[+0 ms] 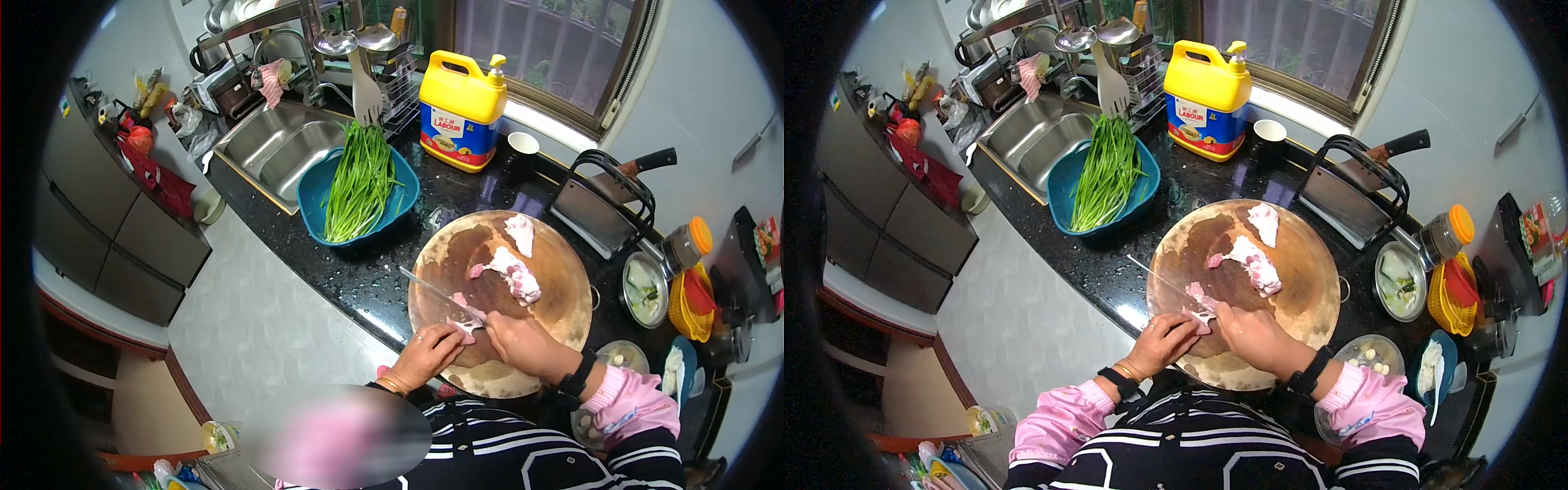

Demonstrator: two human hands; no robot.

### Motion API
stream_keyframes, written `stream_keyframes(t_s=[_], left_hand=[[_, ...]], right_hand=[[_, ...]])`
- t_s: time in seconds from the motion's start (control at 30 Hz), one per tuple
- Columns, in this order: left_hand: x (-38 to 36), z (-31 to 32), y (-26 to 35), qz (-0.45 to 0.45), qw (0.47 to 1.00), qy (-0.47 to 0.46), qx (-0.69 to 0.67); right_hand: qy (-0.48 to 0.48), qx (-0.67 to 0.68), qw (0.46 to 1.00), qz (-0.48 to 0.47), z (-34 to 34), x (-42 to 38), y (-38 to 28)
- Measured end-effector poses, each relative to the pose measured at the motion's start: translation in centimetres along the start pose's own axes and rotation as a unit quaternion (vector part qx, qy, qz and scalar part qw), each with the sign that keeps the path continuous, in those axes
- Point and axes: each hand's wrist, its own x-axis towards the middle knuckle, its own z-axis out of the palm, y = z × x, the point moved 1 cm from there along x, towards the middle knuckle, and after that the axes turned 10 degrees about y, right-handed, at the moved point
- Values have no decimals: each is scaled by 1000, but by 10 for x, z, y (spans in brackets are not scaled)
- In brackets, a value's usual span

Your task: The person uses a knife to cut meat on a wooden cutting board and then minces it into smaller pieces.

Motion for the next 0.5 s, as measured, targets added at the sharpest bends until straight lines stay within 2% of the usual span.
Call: stream_keyframes(t_s=[0.07,0.23,0.3,0.33,0.4,0.47,0.5], left_hand=[[-7,7,-8,30,999,-27,-24],[-5,9,-6,12,998,-50,21],[-5,6,-3,-2,999,-40,32],[-6,4,-2,-3,999,-38,35],[-7,0,2,-20,999,-19,32],[-9,-4,2,-19,999,-9,28],[-10,-6,2,-18,1000,0,25]], right_hand=[[53,-11,998,-34,0,-14,6],[109,10,994,-16,-3,-7,6],[184,39,982,-8,0,-1,7],[184,40,982,-12,-3,1,6],[212,36,975,48,-11,4,6],[219,27,975,36,-17,1,8],[182,28,983,26,-18,-3,6]])
